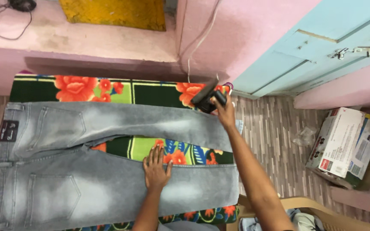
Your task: The person irons a pair of light-wash jeans laid out on a floral-patterned ironing board. They smooth the fabric with one hand while moving the iron with the other, then flip the jeans to iron the back side.
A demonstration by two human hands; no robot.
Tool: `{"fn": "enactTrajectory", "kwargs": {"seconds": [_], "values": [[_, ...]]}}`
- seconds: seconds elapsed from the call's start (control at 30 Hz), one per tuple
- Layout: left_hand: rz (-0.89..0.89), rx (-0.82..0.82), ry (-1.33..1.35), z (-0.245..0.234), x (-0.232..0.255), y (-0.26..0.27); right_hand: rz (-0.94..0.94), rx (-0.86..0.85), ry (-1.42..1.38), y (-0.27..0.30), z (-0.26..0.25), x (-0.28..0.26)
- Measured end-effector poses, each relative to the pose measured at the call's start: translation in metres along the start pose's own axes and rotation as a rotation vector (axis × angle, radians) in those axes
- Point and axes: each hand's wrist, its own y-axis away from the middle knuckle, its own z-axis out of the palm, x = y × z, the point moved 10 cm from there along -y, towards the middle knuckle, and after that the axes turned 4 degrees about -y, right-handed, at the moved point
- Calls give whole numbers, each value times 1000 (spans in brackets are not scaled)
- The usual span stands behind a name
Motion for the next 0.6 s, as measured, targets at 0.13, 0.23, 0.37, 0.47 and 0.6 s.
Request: {"fn": "enactTrajectory", "kwargs": {"seconds": [0.13,0.23,0.37,0.47,0.6], "values": [[-3,-23,8,2,-1,0,4,-32,125,-22,-6,-58],[2,-25,-5,4,-2,-1,-170,-82,356,-2,-18,-124],[17,-49,-34,16,-5,2,-307,-190,457,55,-23,-183],[31,-39,-18,24,-8,7,-274,-352,585,102,-13,-186],[40,-35,55,29,-14,12,-175,-613,807,166,15,-138]]}}
